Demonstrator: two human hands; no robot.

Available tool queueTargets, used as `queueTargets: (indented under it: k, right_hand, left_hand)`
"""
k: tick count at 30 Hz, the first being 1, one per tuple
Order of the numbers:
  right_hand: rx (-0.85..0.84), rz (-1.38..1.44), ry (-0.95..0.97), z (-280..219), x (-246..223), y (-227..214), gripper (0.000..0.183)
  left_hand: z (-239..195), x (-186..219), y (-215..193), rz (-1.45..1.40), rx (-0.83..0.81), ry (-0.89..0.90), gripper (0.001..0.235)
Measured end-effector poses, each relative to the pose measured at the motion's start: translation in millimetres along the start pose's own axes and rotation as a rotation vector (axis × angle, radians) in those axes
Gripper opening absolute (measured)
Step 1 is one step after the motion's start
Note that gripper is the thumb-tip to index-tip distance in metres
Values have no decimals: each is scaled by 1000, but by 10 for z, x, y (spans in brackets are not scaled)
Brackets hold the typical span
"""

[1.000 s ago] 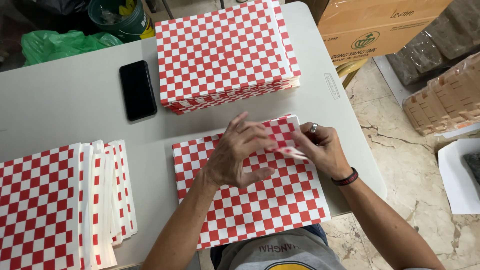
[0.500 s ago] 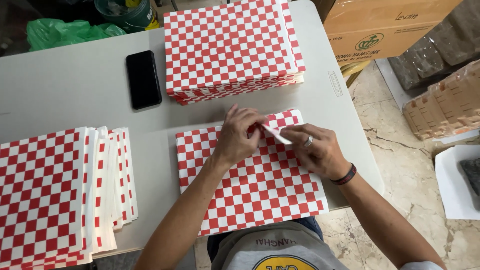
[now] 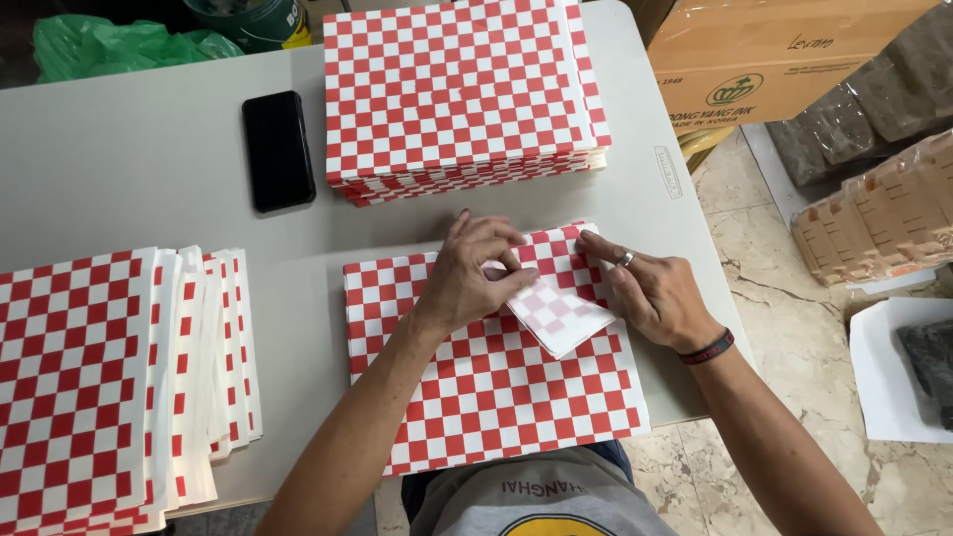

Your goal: A person is folding checkered food wrapping papers into smaller rectangular shapes and stacking them on a table.

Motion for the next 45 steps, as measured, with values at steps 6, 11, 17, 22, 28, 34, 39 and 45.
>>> queueTargets:
  k: [6, 11, 17, 22, 28, 34, 39, 45]
  right_hand:
    - [-32, 34, -75, -75, 31, 113, 59]
    - [26, 129, -11, -69, 127, 39, 64]
    - [95, 121, 69, -160, 426, 13, 62]
    - [74, 101, 73, -119, 325, 61, 60]
    - [13, 61, 81, -140, 329, 138, 58]
    - [-4, 99, -52, -95, 139, 164, 62]
    - [93, 125, -4, -104, 293, 38, 65]
    - [29, 94, 33, -84, 250, 94, 60]
  left_hand:
    - [22, 19, 0, 46, -27, -46, 18]
    - [0, -18, 15, 14, -17, -5, 20]
    - [19, -20, -15, -83, -22, -21, 47]
    - [-13, -129, 36, -91, -15, 23, 26]
    - [72, 19, -101, -46, 17, -59, 39]
    - [29, -32, -56, 3, 3, -57, 30]
    - [25, -55, -82, -101, 50, -69, 49]
    - [25, -149, -12, -140, 52, -50, 46]
Point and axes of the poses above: each hand's wrist, its own z-axis towards the middle knuckle, its own y-axis out of the palm, x = y × z, the point moved 8 cm from there along z, towards the middle knuckle, and after that the axes turned 9 degrees about x, right-handed, at the moved point
